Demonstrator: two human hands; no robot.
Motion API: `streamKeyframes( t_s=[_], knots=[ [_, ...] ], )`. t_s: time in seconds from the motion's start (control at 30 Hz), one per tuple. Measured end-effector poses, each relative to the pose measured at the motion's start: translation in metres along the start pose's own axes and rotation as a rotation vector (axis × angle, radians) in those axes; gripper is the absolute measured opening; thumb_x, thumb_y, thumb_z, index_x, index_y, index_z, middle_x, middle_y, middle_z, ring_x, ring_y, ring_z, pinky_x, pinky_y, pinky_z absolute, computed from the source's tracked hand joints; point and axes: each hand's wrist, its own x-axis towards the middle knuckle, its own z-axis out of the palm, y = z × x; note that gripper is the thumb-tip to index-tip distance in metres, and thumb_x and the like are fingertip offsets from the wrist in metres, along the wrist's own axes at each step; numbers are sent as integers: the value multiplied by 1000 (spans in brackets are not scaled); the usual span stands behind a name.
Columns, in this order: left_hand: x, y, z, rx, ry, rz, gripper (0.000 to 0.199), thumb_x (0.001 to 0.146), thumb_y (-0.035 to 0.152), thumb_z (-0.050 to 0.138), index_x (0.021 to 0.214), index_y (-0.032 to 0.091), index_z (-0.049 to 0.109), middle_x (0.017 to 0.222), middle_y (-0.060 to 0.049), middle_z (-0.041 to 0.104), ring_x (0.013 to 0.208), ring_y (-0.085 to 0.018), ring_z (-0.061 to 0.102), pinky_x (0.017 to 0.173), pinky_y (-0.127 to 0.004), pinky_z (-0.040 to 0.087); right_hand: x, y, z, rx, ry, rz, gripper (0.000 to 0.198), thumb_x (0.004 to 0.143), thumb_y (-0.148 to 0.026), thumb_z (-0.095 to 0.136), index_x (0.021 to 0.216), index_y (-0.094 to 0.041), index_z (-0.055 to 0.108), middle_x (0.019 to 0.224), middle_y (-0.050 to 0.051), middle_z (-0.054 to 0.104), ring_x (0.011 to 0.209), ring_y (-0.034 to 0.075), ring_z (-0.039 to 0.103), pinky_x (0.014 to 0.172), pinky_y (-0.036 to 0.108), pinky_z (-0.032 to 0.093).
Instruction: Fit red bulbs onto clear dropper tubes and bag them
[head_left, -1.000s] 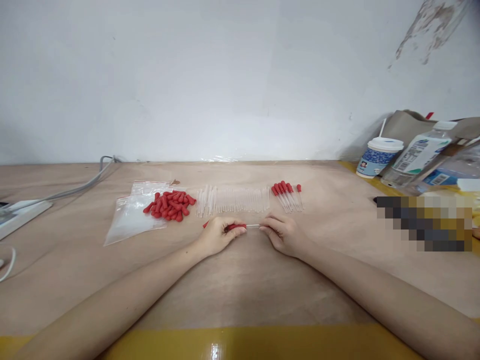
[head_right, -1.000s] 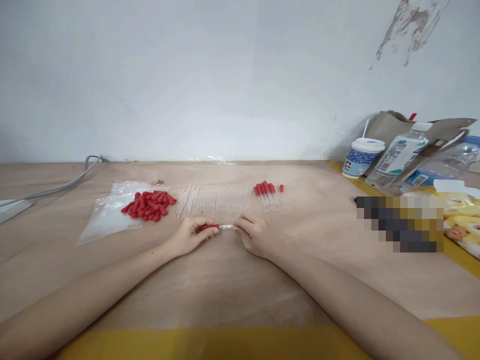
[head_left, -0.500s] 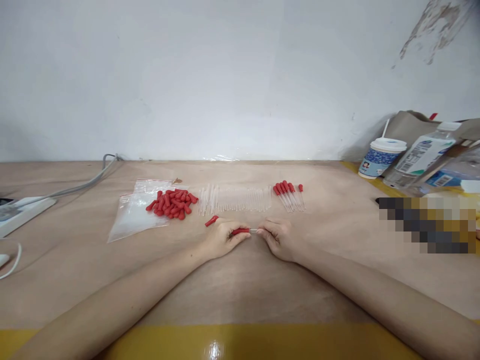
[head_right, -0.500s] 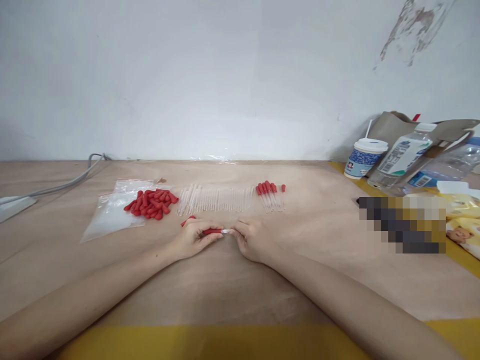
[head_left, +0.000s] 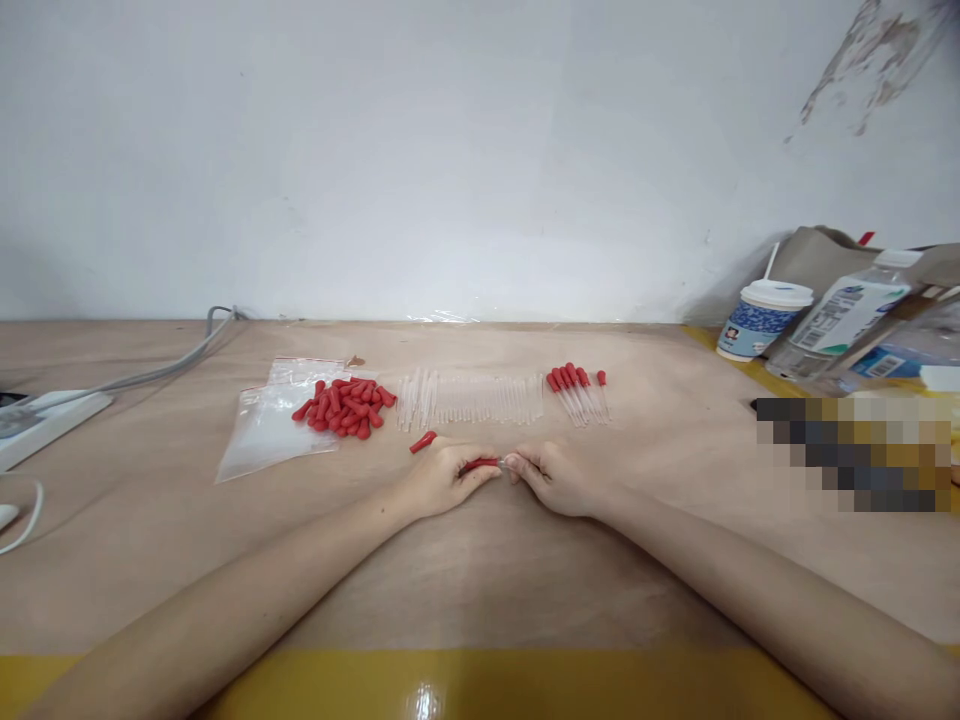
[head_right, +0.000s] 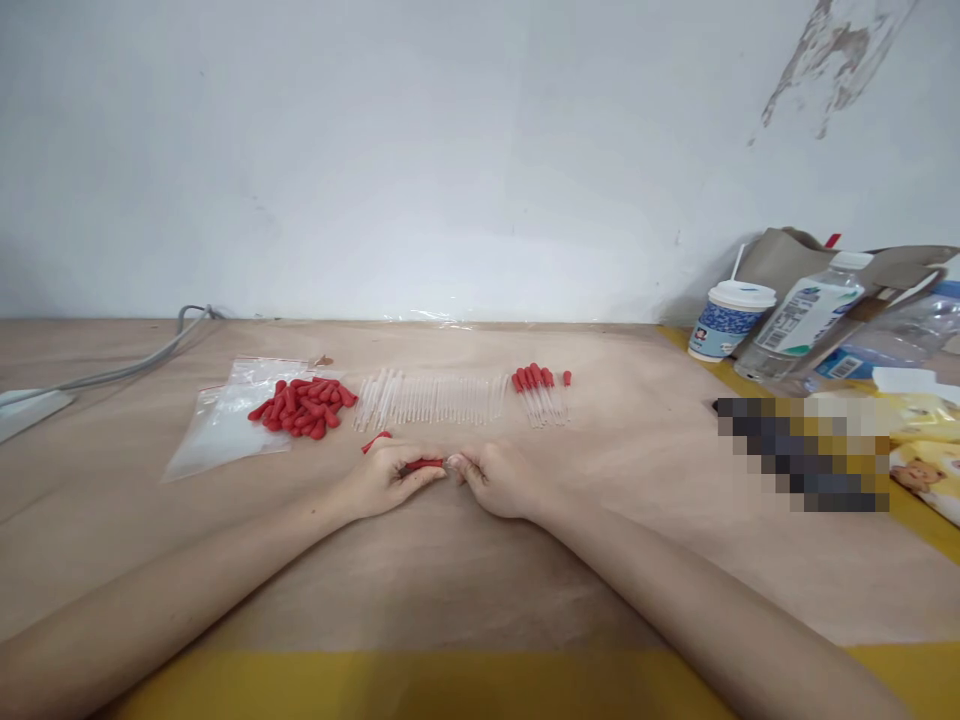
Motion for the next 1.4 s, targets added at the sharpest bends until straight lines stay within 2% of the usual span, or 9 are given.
streamKeyframes(
  t_s=[0.17,0.27,0.4,0.5,0.57,0.67,0.87,1.1,1.4],
  knots=[
    [0,3,-15,114,58,6,26,84,33,53,104,17,57,97,-6,63,89,-17,59,79,-29,45,1,0,-14,-3,-20,54,25,88,-27,39,71,-18,54,66,2,59,58,12,51,55,24,38],
    [-6,-2,-27,333,199,-156,31,83,36,52,105,15,51,100,-9,57,92,-21,55,79,-34,45,5,21,-27,169,106,118,17,85,-27,42,77,-18,53,71,3,61,64,14,56,59,25,43],
    [-14,-10,-36,679,158,-344,21,83,34,48,91,14,51,90,-11,53,85,-25,52,67,-35,45,13,62,-51,408,360,508,16,82,-29,42,78,-16,51,64,5,62,54,13,57,52,24,42],
    [-15,-6,-36,807,62,-368,19,85,31,43,86,14,52,89,-12,52,83,-26,52,61,-32,44,14,82,-67,114,466,698,20,78,-34,47,73,-17,55,64,6,64,61,17,59,55,25,40],
    [-15,-2,-36,846,18,-386,18,86,27,41,87,13,52,89,-14,52,84,-27,51,57,-31,43,13,89,-72,-113,463,763,26,77,-40,48,67,-18,55,65,7,64,66,19,59,56,26,37],
    [-15,3,-36,852,-30,-395,17,86,18,36,89,13,51,89,-14,53,85,-27,51,54,-29,41,10,94,-67,-237,415,835,30,77,-44,46,63,-19,56,70,7,64,70,21,58,55,26,34],
    [-14,-1,-28,736,-21,-292,21,86,11,32,94,13,51,87,-12,55,79,-25,52,61,-33,44,7,97,-53,-270,365,816,22,74,-39,48,64,-20,56,72,6,64,72,21,57,59,27,34],
    [-7,-6,-9,242,109,-99,22,89,20,38,105,16,52,90,-7,52,82,-17,52,74,-30,45,7,92,-55,-257,374,826,27,73,-45,51,66,-20,58,72,5,63,72,20,56,62,28,35],
    [-6,-8,-13,106,117,-37,9,83,17,48,91,17,51,82,-3,55,74,-15,52,69,-29,44,27,73,-32,-430,393,542,26,76,-38,45,63,-20,60,63,2,59,68,18,54,78,36,31]
  ],
)
